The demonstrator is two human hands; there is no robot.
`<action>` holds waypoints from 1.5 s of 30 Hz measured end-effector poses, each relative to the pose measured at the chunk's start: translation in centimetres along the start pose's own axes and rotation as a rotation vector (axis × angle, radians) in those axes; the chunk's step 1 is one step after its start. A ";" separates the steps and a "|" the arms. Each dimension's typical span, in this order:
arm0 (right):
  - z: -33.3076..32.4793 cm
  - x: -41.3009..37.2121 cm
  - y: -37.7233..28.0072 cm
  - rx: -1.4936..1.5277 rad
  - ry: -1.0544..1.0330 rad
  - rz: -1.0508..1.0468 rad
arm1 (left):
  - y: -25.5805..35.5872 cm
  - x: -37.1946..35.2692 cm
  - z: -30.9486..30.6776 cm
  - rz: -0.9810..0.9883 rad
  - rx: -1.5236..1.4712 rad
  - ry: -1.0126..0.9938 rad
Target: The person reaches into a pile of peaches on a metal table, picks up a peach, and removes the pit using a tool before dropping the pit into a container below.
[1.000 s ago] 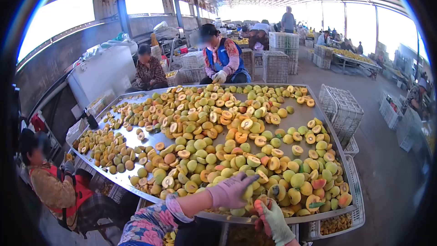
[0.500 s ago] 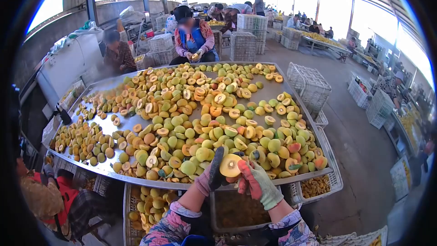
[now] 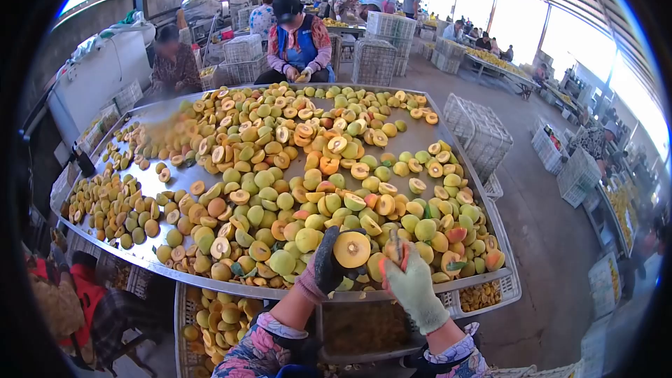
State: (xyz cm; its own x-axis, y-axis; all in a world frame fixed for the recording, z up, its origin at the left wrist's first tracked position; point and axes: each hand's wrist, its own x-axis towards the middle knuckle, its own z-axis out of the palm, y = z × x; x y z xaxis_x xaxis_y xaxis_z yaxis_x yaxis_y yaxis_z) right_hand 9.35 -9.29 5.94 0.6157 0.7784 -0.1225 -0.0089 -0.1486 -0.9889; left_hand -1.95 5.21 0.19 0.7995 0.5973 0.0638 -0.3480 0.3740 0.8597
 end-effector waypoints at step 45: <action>2.8 -1.7 -3.0 -0.371 -0.477 0.331 | -2.7 0.3 -1.7 0.459 0.333 0.030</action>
State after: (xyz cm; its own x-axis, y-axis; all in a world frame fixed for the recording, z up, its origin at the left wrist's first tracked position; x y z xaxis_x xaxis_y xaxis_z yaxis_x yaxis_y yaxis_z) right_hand 6.13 -8.51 8.92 0.2124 0.8265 -0.5213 0.1854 -0.5579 -0.8090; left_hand -1.60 5.61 -2.97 0.5867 0.6678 0.4580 -0.4791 -0.1696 0.8612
